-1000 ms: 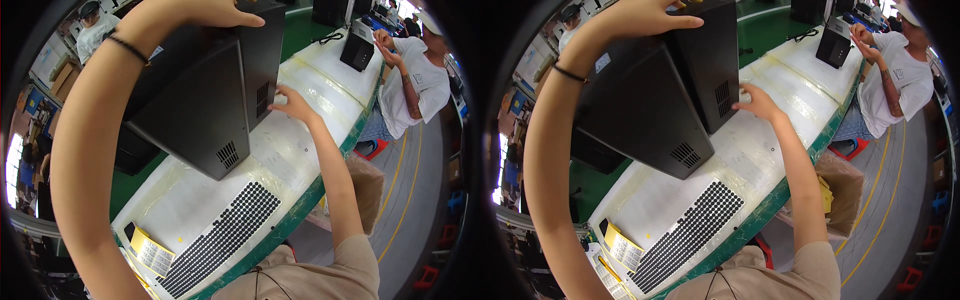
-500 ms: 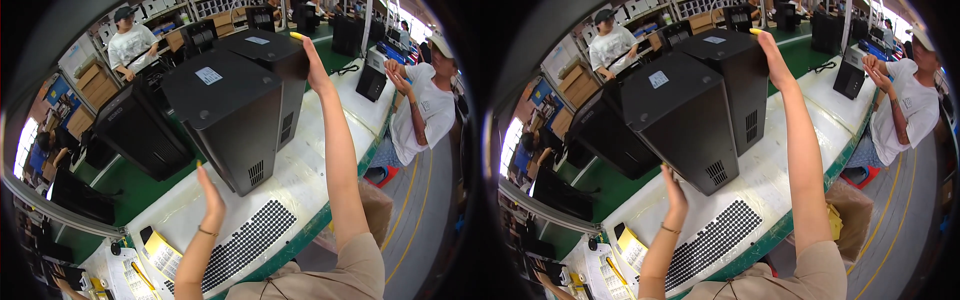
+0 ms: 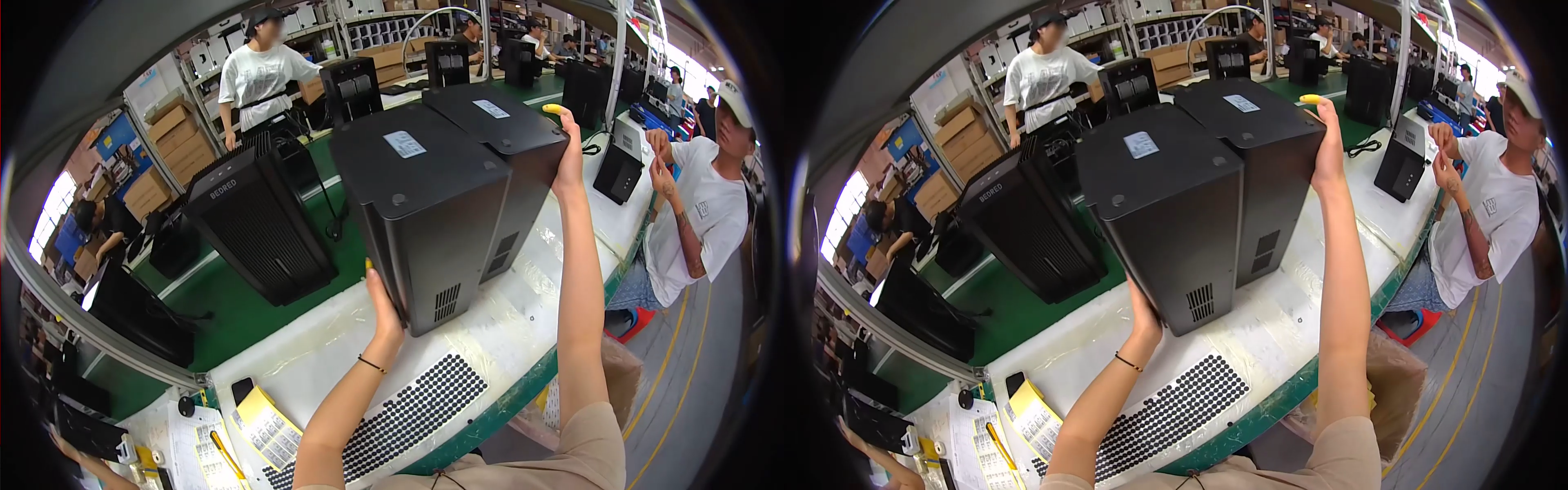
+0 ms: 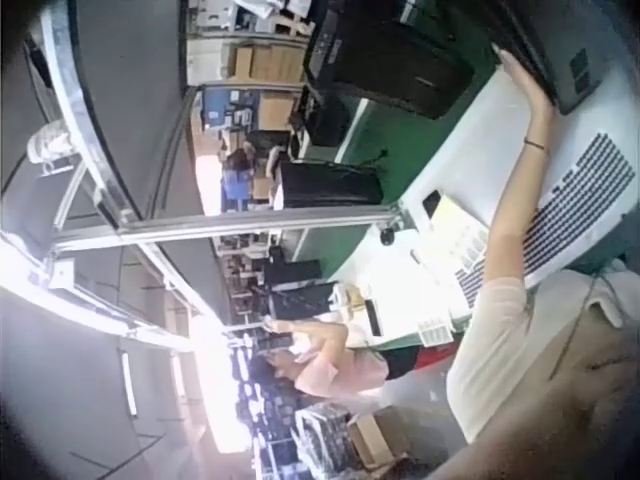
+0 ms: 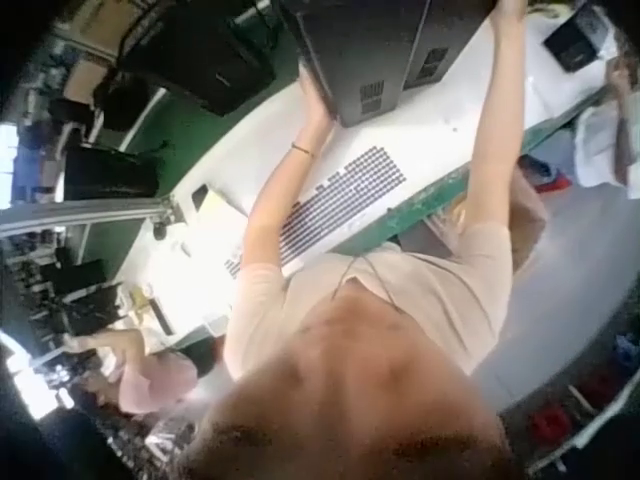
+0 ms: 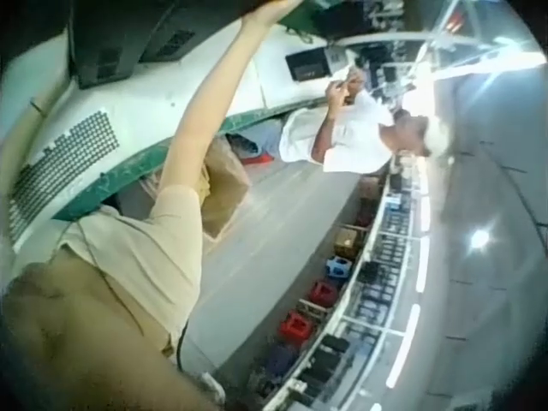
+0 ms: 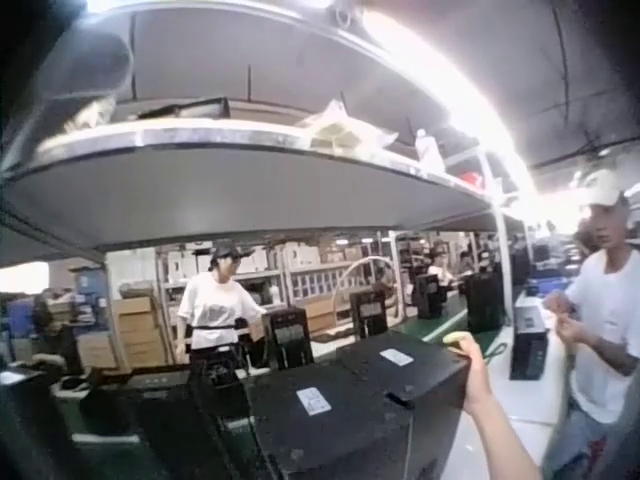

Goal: Applying identification and compliance labels to the casing of electronic devices on a manufacturing assembly line.

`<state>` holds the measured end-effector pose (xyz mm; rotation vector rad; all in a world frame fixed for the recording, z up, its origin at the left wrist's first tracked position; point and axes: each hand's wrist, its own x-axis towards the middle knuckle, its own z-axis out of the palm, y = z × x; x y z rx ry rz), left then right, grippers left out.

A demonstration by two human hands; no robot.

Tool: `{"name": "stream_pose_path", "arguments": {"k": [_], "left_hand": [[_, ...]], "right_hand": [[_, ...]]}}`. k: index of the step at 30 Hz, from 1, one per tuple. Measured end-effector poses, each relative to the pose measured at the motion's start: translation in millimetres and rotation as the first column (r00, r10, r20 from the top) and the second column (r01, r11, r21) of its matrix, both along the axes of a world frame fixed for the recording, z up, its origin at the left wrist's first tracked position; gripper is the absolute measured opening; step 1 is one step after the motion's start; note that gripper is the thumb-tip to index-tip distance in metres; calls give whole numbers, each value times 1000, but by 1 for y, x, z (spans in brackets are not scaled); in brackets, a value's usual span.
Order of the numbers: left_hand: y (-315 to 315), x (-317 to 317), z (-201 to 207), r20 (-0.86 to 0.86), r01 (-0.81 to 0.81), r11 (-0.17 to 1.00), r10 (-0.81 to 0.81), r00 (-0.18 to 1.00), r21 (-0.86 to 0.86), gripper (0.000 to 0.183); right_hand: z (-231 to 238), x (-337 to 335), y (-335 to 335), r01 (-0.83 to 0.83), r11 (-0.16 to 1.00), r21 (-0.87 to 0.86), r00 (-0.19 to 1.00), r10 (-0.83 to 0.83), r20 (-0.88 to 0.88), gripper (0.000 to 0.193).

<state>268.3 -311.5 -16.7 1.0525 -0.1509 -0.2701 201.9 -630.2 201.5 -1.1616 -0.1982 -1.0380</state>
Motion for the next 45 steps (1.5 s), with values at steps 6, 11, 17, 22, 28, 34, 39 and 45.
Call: {"name": "stream_pose_path", "arguments": {"k": [6, 11, 17, 22, 28, 34, 39, 45], "left_hand": [[-66, -20, 14, 62, 137, 990, -139, 988, 30, 87], [-130, 8, -18, 246, 50, 958, -123, 962, 284, 85], [-84, -4, 74, 672, -343, 918, 127, 729, 199, 71], [82, 69, 214, 798, -896, 388, 599, 68, -214, 67], [206, 178, 221, 399, -718, 694, 643, 654, 58, 84], [186, 124, 211, 403, -686, 725, 611, 682, 60, 66], [216, 54, 144, 408, -495, 852, 519, 752, -171, 70], [194, -18, 69, -97, -84, 972, 64, 993, -221, 52]], "right_hand": [[-2, -29, -69, 180, 975, 130, 976, -160, -151, 42], [-8, -38, -113, 416, 879, 232, 903, -369, -222, 51], [-31, -46, -138, 512, 834, 206, 857, -482, -180, 55], [-28, -73, -60, 945, 324, -53, 328, -938, 108, 46], [-87, -85, 133, 835, 549, -33, 415, -589, 694, 30], [-51, -47, 235, -292, 917, -272, 948, 240, -207, 37], [-53, 26, 216, -583, 466, 665, 450, 867, -213, 70], [-67, 48, 220, -710, 399, 581, 223, 909, -352, 115]]}}
